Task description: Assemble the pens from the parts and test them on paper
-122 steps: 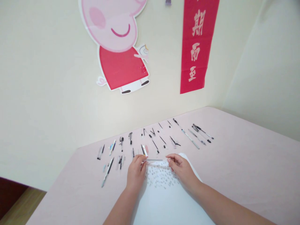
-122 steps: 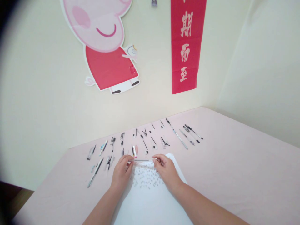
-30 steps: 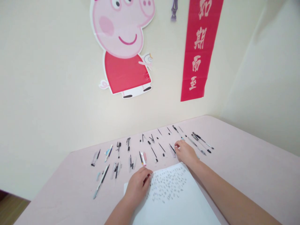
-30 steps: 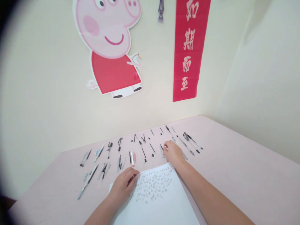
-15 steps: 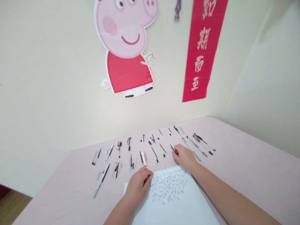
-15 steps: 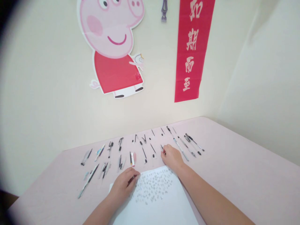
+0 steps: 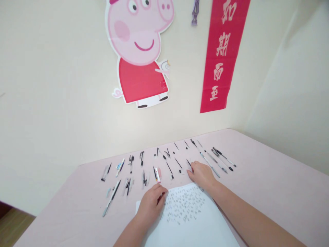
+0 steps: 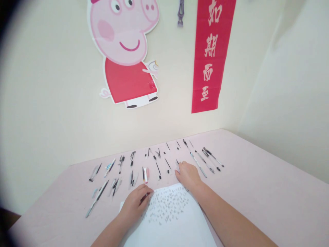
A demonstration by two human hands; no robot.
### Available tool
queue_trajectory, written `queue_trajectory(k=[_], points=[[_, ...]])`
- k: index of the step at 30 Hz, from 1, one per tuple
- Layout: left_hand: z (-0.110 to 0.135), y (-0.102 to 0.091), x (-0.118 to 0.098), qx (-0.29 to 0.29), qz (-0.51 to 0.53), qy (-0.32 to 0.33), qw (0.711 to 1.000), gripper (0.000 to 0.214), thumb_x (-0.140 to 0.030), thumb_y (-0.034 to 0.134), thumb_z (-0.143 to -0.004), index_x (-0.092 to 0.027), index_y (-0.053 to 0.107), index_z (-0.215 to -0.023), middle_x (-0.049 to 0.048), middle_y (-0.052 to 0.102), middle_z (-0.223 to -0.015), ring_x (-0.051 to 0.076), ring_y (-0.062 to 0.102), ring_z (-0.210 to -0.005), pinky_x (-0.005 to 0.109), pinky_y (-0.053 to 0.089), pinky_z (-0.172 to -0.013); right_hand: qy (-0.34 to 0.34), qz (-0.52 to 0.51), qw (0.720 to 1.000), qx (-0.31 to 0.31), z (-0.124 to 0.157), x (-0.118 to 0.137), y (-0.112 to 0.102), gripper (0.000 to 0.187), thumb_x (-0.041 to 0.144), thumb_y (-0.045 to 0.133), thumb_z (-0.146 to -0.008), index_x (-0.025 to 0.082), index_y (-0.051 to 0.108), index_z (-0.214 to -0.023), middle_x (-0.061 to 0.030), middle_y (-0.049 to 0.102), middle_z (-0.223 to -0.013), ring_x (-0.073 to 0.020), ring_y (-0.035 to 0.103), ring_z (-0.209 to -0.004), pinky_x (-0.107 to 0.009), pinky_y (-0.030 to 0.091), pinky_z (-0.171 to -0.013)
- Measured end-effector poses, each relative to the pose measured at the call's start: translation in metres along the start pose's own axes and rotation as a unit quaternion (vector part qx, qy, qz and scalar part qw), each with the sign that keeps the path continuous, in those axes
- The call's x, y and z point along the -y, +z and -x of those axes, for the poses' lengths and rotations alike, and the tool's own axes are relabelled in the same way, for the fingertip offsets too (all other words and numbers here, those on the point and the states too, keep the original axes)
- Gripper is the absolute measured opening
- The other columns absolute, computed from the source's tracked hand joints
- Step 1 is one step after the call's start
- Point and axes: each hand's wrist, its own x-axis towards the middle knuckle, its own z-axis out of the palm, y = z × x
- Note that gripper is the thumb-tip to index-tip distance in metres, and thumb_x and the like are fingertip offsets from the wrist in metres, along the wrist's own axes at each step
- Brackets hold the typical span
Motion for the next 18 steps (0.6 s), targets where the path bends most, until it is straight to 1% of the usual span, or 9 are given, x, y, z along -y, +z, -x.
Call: queue_trajectory(k=[4, 13, 18], points=[[0.0002, 0.0011, 0.0014, -0.005, 0.000, 0.002, 1.000, 0.023, -0.023, 0.040, -0.086, -0.019, 0.062, -0.086, 0.0068, 0.061, -0.085, 0.018, 0.058, -0.079, 0.029, 0.042, -0.072, -0.003, 0.005, 1.000, 0.019, -0.0001, 0.0010, -0.0017, 0.028, 0.035, 0.045, -0.085, 0.014, 0.062, -0.081, -0.0102, 0.063, -0.082, -0.0213, 0.061, -0.075, -0.028, 0.035, -0.060], [0.0002, 0.0017, 0.0022, -0.015, 0.006, 0.012, 1.000, 0.023, -0.024, 0.040, -0.086, -0.020, 0.063, -0.085, 0.0061, 0.061, -0.084, 0.018, 0.058, -0.078, 0.028, 0.042, -0.072, 0.003, 0.012, 1.000, 0.028, 0.0009, 0.0013, -0.0010, 0.029, 0.032, 0.045, -0.083, 0.012, 0.065, -0.082, -0.0125, 0.064, -0.083, -0.0211, 0.061, -0.076, -0.027, 0.035, -0.061], [0.0012, 0.0008, 0.0014, -0.019, 0.015, 0.016, 1.000, 0.023, -0.024, 0.041, -0.086, -0.020, 0.063, -0.084, 0.0062, 0.062, -0.083, 0.018, 0.058, -0.079, 0.028, 0.043, -0.073, -0.002, 0.012, 1.000, 0.017, 0.0019, 0.0005, -0.0005, 0.028, 0.031, 0.045, -0.082, 0.012, 0.065, -0.080, -0.0119, 0.065, -0.081, -0.0208, 0.061, -0.073, -0.027, 0.034, -0.059]])
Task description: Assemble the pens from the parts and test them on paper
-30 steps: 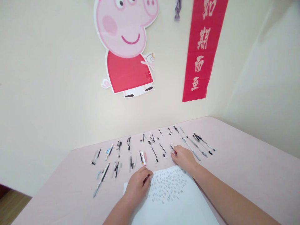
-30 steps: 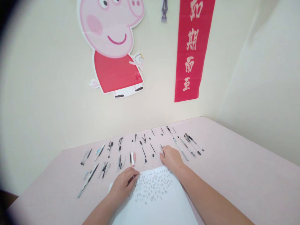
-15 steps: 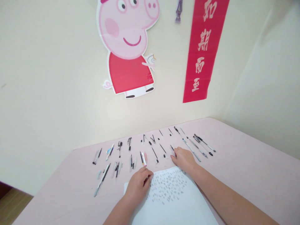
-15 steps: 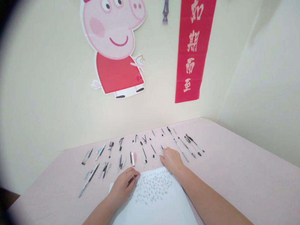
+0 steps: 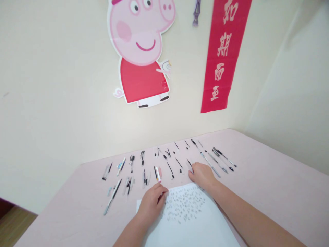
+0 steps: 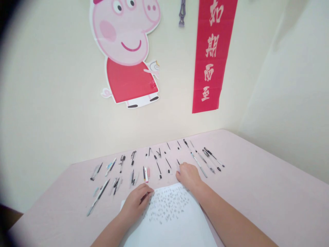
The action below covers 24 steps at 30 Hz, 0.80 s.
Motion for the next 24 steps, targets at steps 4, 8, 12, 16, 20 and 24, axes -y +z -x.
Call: queue_trajectory(k=[4, 8, 12, 16, 20, 24], points=[[0.000, -0.001, 0.000, -0.008, 0.012, 0.000, 1.000, 0.022, -0.022, 0.041, -0.085, -0.020, 0.063, -0.085, 0.0065, 0.062, -0.083, 0.018, 0.059, -0.080, 0.029, 0.044, -0.075, 0.000, -0.008, 1.000, -0.010, 0.000, -0.001, -0.001, 0.027, 0.031, 0.045, -0.081, 0.013, 0.064, -0.076, -0.0110, 0.065, -0.079, -0.0196, 0.060, -0.071, -0.026, 0.032, -0.058], [0.001, -0.001, 0.001, -0.017, 0.030, -0.001, 0.999, 0.022, -0.020, 0.041, -0.084, -0.019, 0.063, -0.084, 0.0070, 0.062, -0.083, 0.019, 0.058, -0.080, 0.031, 0.044, -0.076, 0.001, -0.037, 0.999, -0.031, 0.000, 0.000, -0.007, 0.026, 0.032, 0.046, -0.081, 0.014, 0.062, -0.070, -0.0090, 0.064, -0.077, -0.0175, 0.058, -0.067, -0.026, 0.030, -0.057], [0.000, 0.001, 0.004, -0.065, 0.078, -0.006, 0.995, 0.022, -0.024, 0.043, -0.083, -0.019, 0.065, -0.083, 0.0077, 0.064, -0.083, 0.020, 0.058, -0.083, 0.034, 0.044, -0.078, -0.027, -0.119, 0.991, -0.049, 0.007, 0.013, -0.015, 0.021, 0.030, 0.050, -0.079, 0.017, 0.059, -0.066, -0.0048, 0.062, -0.072, -0.0148, 0.055, -0.065, -0.025, 0.031, -0.058], [-0.004, 0.007, 0.006, -0.093, 0.232, -0.089, 0.964, 0.025, -0.036, 0.055, -0.077, -0.018, 0.067, -0.090, 0.0079, 0.066, -0.083, 0.015, 0.057, -0.062, 0.029, 0.045, -0.060, -0.117, -0.217, 0.968, -0.053, 0.024, 0.041, -0.019, 0.015, 0.027, 0.053, -0.076, 0.018, 0.057, -0.064, -0.0011, 0.059, -0.068, -0.0126, 0.052, -0.063, -0.022, 0.033, -0.059], [-0.006, 0.008, -0.001, -0.070, 0.421, -0.176, 0.887, 0.040, -0.044, 0.066, -0.069, -0.015, 0.067, -0.096, 0.0085, 0.067, -0.082, 0.010, 0.053, -0.052, 0.026, 0.043, -0.053, -0.197, -0.266, 0.943, -0.043, 0.042, 0.065, -0.019, 0.009, 0.022, 0.055, -0.073, 0.018, 0.056, -0.064, -0.0001, 0.058, -0.067, -0.0121, 0.053, -0.065, -0.021, 0.034, -0.060], [-0.005, 0.005, -0.009, -0.075, 0.491, -0.203, 0.844, 0.037, -0.044, 0.071, -0.064, -0.014, 0.068, -0.085, 0.0064, 0.066, -0.077, 0.009, 0.052, -0.053, 0.024, 0.042, -0.054, -0.214, -0.280, 0.936, -0.023, 0.049, 0.073, -0.016, 0.013, 0.026, 0.056, -0.074, 0.018, 0.057, -0.064, -0.0004, 0.059, -0.068, -0.0118, 0.053, -0.065, -0.021, 0.034, -0.059]])
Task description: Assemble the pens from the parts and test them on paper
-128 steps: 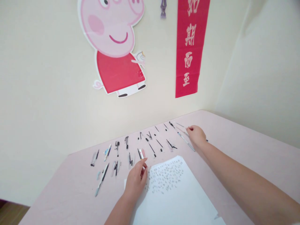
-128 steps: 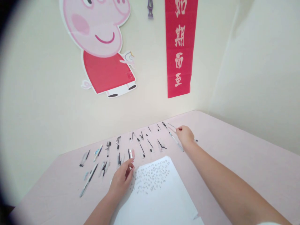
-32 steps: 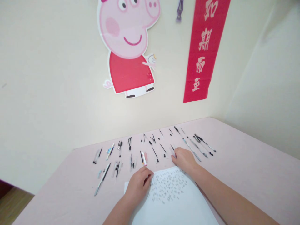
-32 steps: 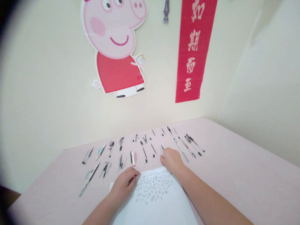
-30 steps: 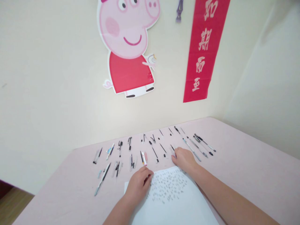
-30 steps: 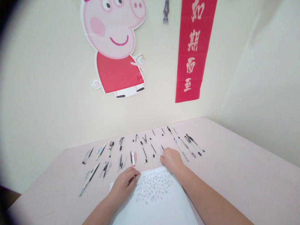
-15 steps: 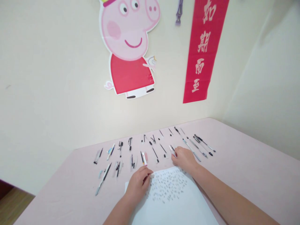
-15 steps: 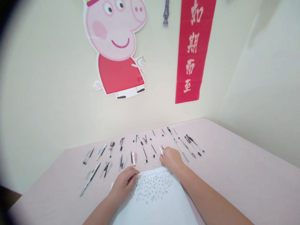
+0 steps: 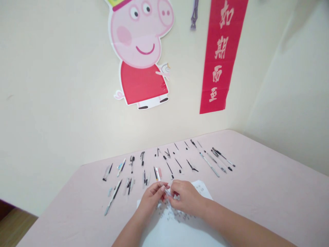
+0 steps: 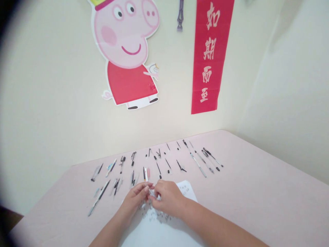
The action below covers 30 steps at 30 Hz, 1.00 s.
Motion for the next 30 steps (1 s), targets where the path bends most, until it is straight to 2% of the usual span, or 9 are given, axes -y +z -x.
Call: queue_trajectory(k=[5, 11, 15, 19, 23, 26, 30], points=[[0.002, 0.000, -0.002, 0.003, 0.040, -0.022, 0.999, 0.033, -0.041, 0.073, -0.064, -0.013, 0.066, -0.079, 0.0019, 0.060, -0.065, 0.008, 0.050, -0.052, 0.020, 0.038, -0.051, -0.011, -0.009, 1.000, 0.010, 0.000, -0.003, 0.000, 0.011, 0.026, 0.057, -0.075, 0.018, 0.058, -0.067, -0.0004, 0.058, -0.069, -0.0121, 0.052, -0.066, -0.021, 0.034, -0.060], [0.000, -0.003, 0.001, -0.011, 0.079, -0.029, 0.996, 0.029, -0.039, 0.070, -0.068, -0.014, 0.064, -0.080, -0.0016, 0.054, -0.064, 0.006, 0.047, -0.053, 0.019, 0.036, -0.050, -0.008, -0.030, 1.000, 0.002, -0.001, -0.009, -0.005, 0.013, 0.027, 0.052, -0.080, 0.017, 0.058, -0.073, -0.0002, 0.056, -0.070, -0.0116, 0.050, -0.065, -0.021, 0.035, -0.060], [-0.002, -0.007, 0.001, -0.021, 0.091, -0.025, 0.995, 0.031, -0.042, 0.066, -0.071, -0.015, 0.064, -0.087, -0.0013, 0.055, -0.066, 0.009, 0.051, -0.058, 0.021, 0.041, -0.057, 0.028, -0.023, 0.999, -0.021, -0.007, -0.027, -0.008, 0.008, 0.018, 0.051, -0.077, 0.017, 0.056, -0.073, -0.0001, 0.055, -0.070, -0.0116, 0.049, -0.065, -0.021, 0.035, -0.061], [-0.002, -0.009, 0.000, -0.040, 0.097, -0.014, 0.994, 0.033, -0.043, 0.063, -0.073, -0.016, 0.062, -0.092, -0.0004, 0.056, -0.068, 0.011, 0.054, -0.063, 0.024, 0.045, -0.063, 0.086, 0.001, 0.996, -0.039, -0.014, -0.051, -0.014, 0.011, 0.012, 0.046, -0.076, 0.017, 0.054, -0.070, -0.0001, 0.054, -0.070, -0.0117, 0.048, -0.065, -0.021, 0.033, -0.060], [-0.002, -0.008, 0.000, -0.060, 0.069, 0.018, 0.996, 0.032, -0.045, 0.060, -0.075, -0.018, 0.061, -0.091, -0.0017, 0.054, -0.067, 0.010, 0.051, -0.059, 0.022, 0.043, -0.058, 0.126, 0.036, 0.990, -0.046, -0.015, -0.073, -0.022, 0.013, 0.012, 0.042, -0.080, 0.016, 0.054, -0.075, -0.0018, 0.055, -0.075, -0.0128, 0.049, -0.068, -0.023, 0.033, -0.063], [-0.001, -0.007, 0.001, -0.063, 0.023, 0.018, 0.998, 0.033, -0.047, 0.058, -0.075, -0.018, 0.060, -0.092, -0.0036, 0.050, -0.061, 0.009, 0.048, -0.056, 0.021, 0.041, -0.055, 0.153, 0.064, 0.985, -0.045, -0.015, -0.086, -0.026, 0.016, 0.015, 0.040, -0.084, 0.015, 0.055, -0.079, -0.0037, 0.057, -0.078, -0.0138, 0.050, -0.072, -0.024, 0.033, -0.066], [-0.001, -0.006, 0.001, -0.062, -0.040, 0.030, 0.997, 0.037, -0.050, 0.057, -0.074, -0.018, 0.061, -0.092, -0.0028, 0.049, -0.064, 0.009, 0.047, -0.055, 0.021, 0.038, -0.052, 0.179, 0.076, 0.980, -0.050, -0.015, -0.099, -0.033, 0.016, 0.018, 0.042, -0.084, 0.015, 0.058, -0.081, -0.0043, 0.059, -0.081, -0.0144, 0.052, -0.074, -0.024, 0.034, -0.068]])
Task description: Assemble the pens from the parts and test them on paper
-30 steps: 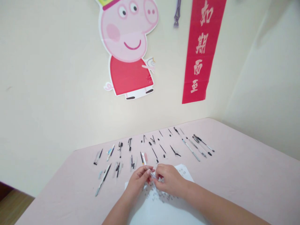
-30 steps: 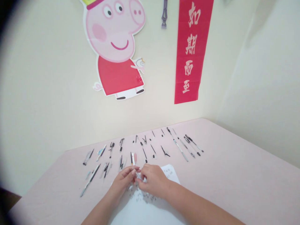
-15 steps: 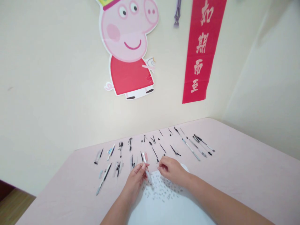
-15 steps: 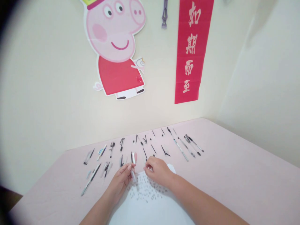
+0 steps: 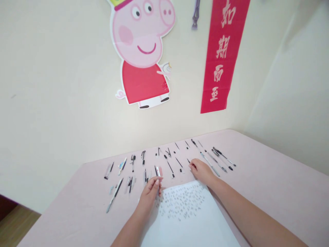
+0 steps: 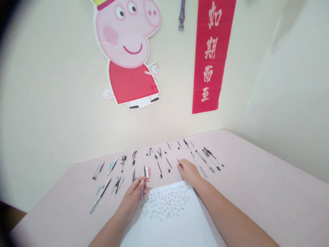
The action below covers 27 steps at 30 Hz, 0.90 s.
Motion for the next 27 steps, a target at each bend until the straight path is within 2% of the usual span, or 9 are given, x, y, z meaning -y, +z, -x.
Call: queue_trajectory(k=[5, 10, 17, 27], points=[[-0.001, -0.001, 0.001, 0.020, -0.060, 0.017, 0.998, 0.036, -0.049, 0.054, -0.076, -0.018, 0.063, -0.092, -0.0016, 0.050, -0.067, 0.009, 0.044, -0.056, 0.021, 0.036, -0.053, -0.008, 0.000, 1.000, 0.000, -0.002, -0.008, -0.008, 0.017, 0.017, 0.045, -0.081, 0.016, 0.062, -0.085, -0.0034, 0.061, -0.083, -0.0138, 0.053, -0.076, -0.023, 0.035, -0.069], [0.000, -0.002, 0.001, 0.038, -0.068, 0.022, 0.997, 0.033, -0.047, 0.054, -0.078, -0.018, 0.064, -0.091, -0.0018, 0.050, -0.065, 0.009, 0.044, -0.056, 0.021, 0.035, -0.053, -0.017, 0.008, 0.999, 0.033, 0.000, -0.012, -0.010, 0.021, 0.020, 0.052, -0.078, 0.019, 0.066, -0.094, -0.0033, 0.060, -0.091, -0.0135, 0.056, -0.078, -0.023, 0.037, -0.071], [0.000, -0.001, 0.000, 0.044, -0.064, 0.028, 0.997, 0.031, -0.045, 0.056, -0.078, -0.018, 0.063, -0.091, -0.0020, 0.049, -0.065, 0.008, 0.042, -0.055, 0.022, 0.034, -0.054, -0.031, 0.027, 0.998, 0.054, 0.000, -0.011, -0.011, 0.015, 0.018, 0.053, -0.078, 0.019, 0.066, -0.086, -0.0027, 0.059, -0.090, -0.0135, 0.055, -0.080, -0.023, 0.036, -0.071], [0.001, -0.001, -0.001, 0.038, -0.061, 0.019, 0.997, 0.035, -0.049, 0.060, -0.073, -0.018, 0.064, -0.089, -0.0032, 0.048, -0.062, 0.009, 0.041, -0.054, 0.021, 0.033, -0.053, -0.044, 0.017, 0.998, 0.037, 0.001, -0.009, -0.008, 0.014, 0.013, 0.050, -0.077, 0.017, 0.063, -0.074, -0.0028, 0.058, -0.083, -0.0124, 0.054, -0.074, -0.022, 0.035, -0.067]])
